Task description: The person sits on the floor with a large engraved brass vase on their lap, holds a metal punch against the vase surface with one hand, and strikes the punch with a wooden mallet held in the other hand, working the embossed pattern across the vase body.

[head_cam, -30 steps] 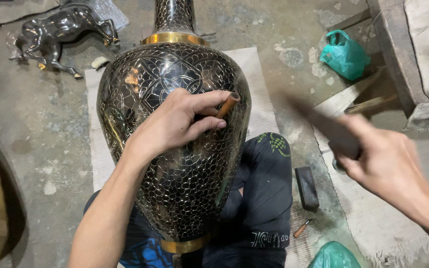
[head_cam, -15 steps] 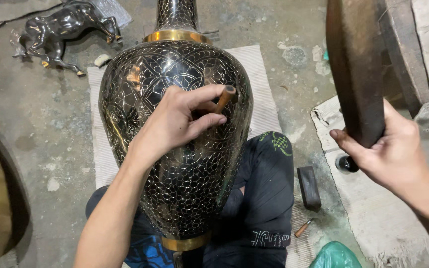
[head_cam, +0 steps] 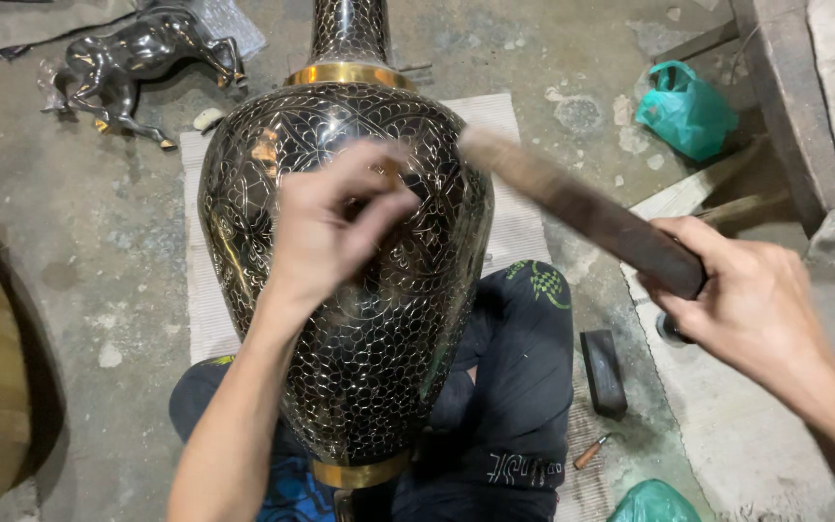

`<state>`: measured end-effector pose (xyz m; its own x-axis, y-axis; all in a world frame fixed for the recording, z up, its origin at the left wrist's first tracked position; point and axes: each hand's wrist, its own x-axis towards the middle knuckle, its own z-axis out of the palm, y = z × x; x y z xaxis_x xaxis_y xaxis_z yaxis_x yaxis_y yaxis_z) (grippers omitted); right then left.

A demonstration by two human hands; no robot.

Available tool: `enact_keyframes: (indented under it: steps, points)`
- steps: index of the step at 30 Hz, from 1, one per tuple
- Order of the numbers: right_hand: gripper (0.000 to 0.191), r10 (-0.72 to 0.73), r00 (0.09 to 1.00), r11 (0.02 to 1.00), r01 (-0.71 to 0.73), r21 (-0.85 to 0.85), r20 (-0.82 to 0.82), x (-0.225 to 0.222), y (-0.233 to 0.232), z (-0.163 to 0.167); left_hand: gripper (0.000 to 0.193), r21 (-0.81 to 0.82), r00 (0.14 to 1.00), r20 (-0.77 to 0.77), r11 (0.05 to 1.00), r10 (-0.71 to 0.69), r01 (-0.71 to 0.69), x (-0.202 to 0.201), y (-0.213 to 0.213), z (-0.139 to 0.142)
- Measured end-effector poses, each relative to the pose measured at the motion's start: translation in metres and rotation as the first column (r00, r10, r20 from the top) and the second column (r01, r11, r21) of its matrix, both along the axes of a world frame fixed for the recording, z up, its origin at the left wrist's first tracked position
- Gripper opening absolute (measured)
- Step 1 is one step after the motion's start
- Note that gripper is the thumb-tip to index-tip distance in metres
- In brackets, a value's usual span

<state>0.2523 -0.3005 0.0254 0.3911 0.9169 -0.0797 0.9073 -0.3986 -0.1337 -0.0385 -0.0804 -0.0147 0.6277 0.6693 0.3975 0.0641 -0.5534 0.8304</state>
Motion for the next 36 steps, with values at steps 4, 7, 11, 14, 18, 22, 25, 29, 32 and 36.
enact_keyframes:
  steps: [4, 7, 11, 14, 18, 22, 25, 29, 32, 36]
  points:
    - [0.055, 0.147, 0.912, 0.930, 0.004, 0.367, -0.382, -0.006, 0.002, -0.038, 0.036, -0.136, 0.993, 0.116, 0.991, 0.026, -0.010, -0.010, -0.014, -0.002]
    - [0.056, 0.194, 0.906, 0.940, -0.061, 0.337, -0.376, -0.005, 0.003, -0.060, 0.038, 0.044, 0.998, 0.031, 0.998, 0.053, -0.055, -0.002, -0.020, -0.012]
    - [0.060, 0.270, 0.944, 0.934, -0.208, 0.290, -0.190, -0.006, 0.007, -0.063, 0.033, 0.103, 0.963, 0.040, 0.957, 0.268, -0.271, 0.005, -0.038, -0.028]
    - [0.063, 0.314, 0.946, 0.918, -0.281, 0.280, -0.080, -0.008, 0.013, -0.048, 0.036, 0.041, 0.916, 0.111, 0.919, 0.386, -0.392, 0.008, -0.058, -0.036]
    - [0.071, 0.300, 0.946, 0.951, -0.306, 0.033, 0.125, -0.005, 0.023, -0.021, 0.040, 0.012, 0.893, 0.178, 0.907, 0.413, -0.422, 0.010, -0.070, -0.042]
    - [0.071, 0.343, 0.907, 0.939, -0.320, -0.127, 0.246, -0.002, 0.038, 0.002, 0.041, 0.026, 0.879, 0.219, 0.898, 0.424, -0.439, 0.012, -0.069, -0.044]
    - [0.071, 0.368, 0.840, 0.885, -0.185, -0.428, 0.398, -0.005, 0.046, 0.025, 0.042, 0.021, 0.877, 0.218, 0.896, 0.428, -0.443, 0.013, -0.067, -0.044]
    - [0.067, 0.434, 0.868, 0.889, -0.457, 0.044, 0.243, -0.012, 0.049, 0.059, 0.041, -0.029, 0.869, 0.220, 0.894, 0.442, -0.448, 0.013, -0.069, -0.044]
    - [0.060, 0.489, 0.873, 0.814, -0.452, 0.365, -0.009, -0.022, 0.048, 0.073, 0.042, -0.028, 0.867, 0.241, 0.896, 0.436, -0.443, 0.012, -0.070, -0.043]
    - [0.065, 0.571, 0.756, 0.731, -0.646, 0.221, 0.321, -0.021, 0.056, 0.082, 0.028, -0.003, 0.873, 0.211, 0.893, 0.441, -0.450, 0.010, -0.071, -0.041]
